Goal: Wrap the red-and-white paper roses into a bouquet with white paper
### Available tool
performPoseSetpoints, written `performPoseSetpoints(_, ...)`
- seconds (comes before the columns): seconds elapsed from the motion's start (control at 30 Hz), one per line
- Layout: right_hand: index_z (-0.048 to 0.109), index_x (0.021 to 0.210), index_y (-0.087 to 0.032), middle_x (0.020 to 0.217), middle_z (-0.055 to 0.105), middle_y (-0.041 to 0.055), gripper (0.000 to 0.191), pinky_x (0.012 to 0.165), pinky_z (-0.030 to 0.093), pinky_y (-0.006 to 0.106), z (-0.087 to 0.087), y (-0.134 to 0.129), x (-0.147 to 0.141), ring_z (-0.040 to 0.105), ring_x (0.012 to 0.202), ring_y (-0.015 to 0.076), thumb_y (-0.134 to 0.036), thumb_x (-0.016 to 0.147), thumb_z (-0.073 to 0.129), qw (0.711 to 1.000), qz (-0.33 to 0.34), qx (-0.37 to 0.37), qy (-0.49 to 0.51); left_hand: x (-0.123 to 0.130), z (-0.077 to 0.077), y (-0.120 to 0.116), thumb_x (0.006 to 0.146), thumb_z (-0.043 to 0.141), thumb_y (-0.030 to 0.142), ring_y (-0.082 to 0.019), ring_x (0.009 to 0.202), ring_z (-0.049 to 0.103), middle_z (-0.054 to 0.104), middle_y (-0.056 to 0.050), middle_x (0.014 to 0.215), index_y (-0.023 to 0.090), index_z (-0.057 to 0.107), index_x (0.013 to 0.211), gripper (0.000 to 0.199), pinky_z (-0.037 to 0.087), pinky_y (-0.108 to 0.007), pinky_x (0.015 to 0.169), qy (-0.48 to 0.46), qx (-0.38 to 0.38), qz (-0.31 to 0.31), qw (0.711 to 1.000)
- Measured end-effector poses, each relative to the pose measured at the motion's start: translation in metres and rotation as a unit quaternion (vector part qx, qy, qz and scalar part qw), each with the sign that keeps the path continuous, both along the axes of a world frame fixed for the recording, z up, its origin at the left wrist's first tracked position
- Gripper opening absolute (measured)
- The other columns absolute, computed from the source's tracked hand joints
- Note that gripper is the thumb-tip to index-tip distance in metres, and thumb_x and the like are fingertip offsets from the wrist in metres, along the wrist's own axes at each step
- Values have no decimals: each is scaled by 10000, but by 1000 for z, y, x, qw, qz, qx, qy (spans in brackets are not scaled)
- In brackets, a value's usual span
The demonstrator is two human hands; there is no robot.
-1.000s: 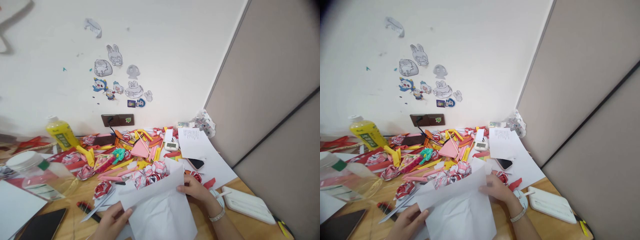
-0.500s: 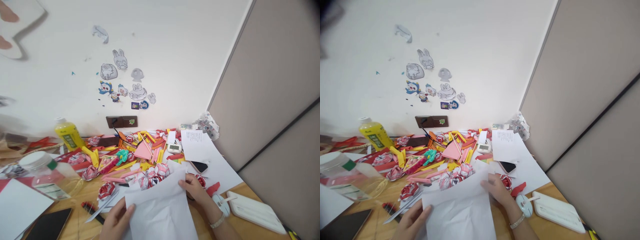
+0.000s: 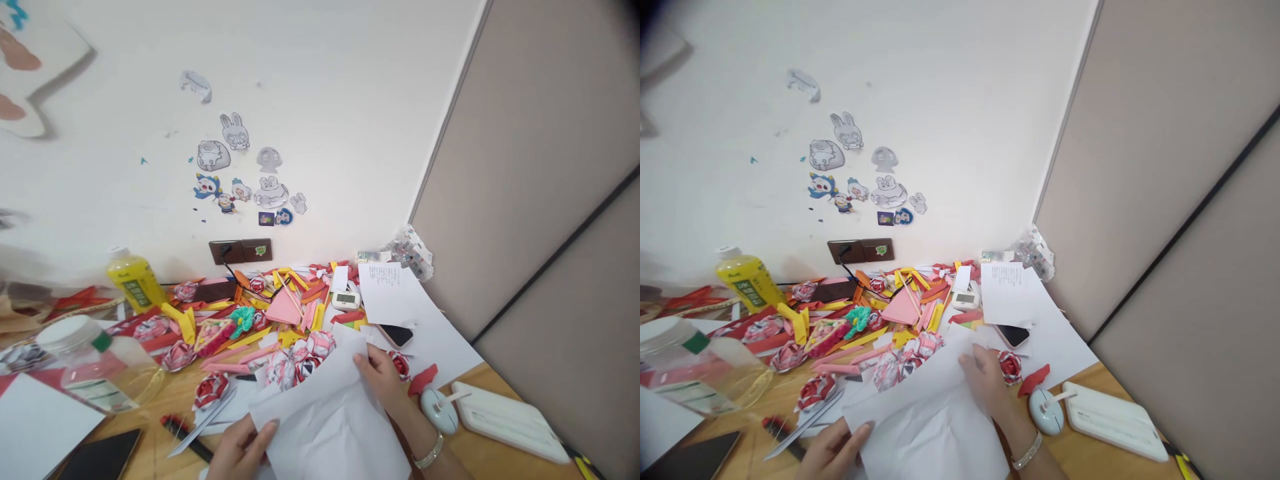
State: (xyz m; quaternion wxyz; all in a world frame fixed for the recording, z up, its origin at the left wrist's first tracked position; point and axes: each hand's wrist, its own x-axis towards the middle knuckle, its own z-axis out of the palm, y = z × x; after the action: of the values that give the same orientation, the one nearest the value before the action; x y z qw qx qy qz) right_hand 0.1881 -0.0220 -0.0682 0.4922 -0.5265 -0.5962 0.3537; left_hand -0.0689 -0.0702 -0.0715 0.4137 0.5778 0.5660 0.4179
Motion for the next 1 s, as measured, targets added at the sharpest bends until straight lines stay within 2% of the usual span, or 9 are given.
performPoseSetpoints(0.1, 402, 598, -203, 576, 424, -33, 354, 510, 333, 233, 2, -5, -7, 414, 560, 127, -474, 817, 459, 996, -52, 18, -72, 1, -5, -1, 704, 498, 620, -159, 438, 488, 502, 21, 404, 215, 472, 455, 476, 411, -250, 480, 28, 15, 8, 999)
performPoseSetpoints(0.17, 377, 613, -209, 573, 436, -32, 325, 517, 322, 240, -1, -8, -10, 426, 552, 132, -429, 848, 426, 986, -87, 41, -139, 1, -8, -2, 698, 510, 609, -165, 466, 512, 569, 6, 469, 210, 524, 502, 444, 410, -244, 478, 31, 31, -2, 999)
performPoseSetpoints(0.27, 395, 643, -212, 555, 482, -17, 305, 520, 312, 252, -10, -9, -11, 464, 530, 150, -406, 879, 385, 961, -131, 90, -225, -2, -12, -1, 695, 510, 599, -173, 487, 536, 623, -8, 518, 210, 581, 555, 420, 418, -242, 487, 61, 44, -33, 997)
performPoseSetpoints(0.37, 453, 678, -203, 554, 538, 16, 355, 508, 311, 260, -20, -6, -11, 513, 522, 170, -429, 910, 307, 940, -154, 133, -274, -4, -17, 1, 749, 454, 552, -170, 453, 530, 568, -2, 408, 224, 480, 435, 455, 430, -246, 538, 122, 30, -50, 991)
performPoseSetpoints(0.53, 504, 676, -190, 547, 575, 46, 464, 508, 319, 264, -29, 0, -12, 545, 514, 181, -445, 934, 213, 915, -163, 176, -325, 0, -22, 7, 780, 392, 515, -158, 420, 509, 528, 10, 368, 236, 413, 409, 464, 435, -248, 576, 122, 9, -45, 991)
performPoseSetpoints(0.73, 550, 737, -167, 579, 615, 75, 479, 536, 348, 274, -33, 1, -13, 578, 544, 197, -403, 947, 190, 895, -170, 180, -371, 3, -13, 7, 776, 392, 490, -161, 437, 507, 508, 14, 363, 236, 396, 391, 461, 417, -249, 548, 128, 7, -44, 991)
performPoseSetpoints(0.87, 582, 780, -152, 570, 617, 95, 496, 560, 354, 293, -33, 1, -17, 571, 536, 208, -394, 946, 182, 884, -185, 183, -389, 6, -10, 4, 759, 408, 489, -167, 448, 504, 497, 21, 388, 240, 389, 423, 418, 410, -257, 537, 125, 6, -29, 992)
performPoseSetpoints(1.0, 580, 753, -165, 522, 587, 73, 485, 600, 359, 308, -29, -3, -24, 553, 510, 199, -352, 953, 180, 855, -217, 179, -435, 9, -13, -2, 719, 462, 501, -167, 435, 469, 488, 38, 408, 232, 452, 521, 335, 381, -262, 482, 112, 7, -27, 993)
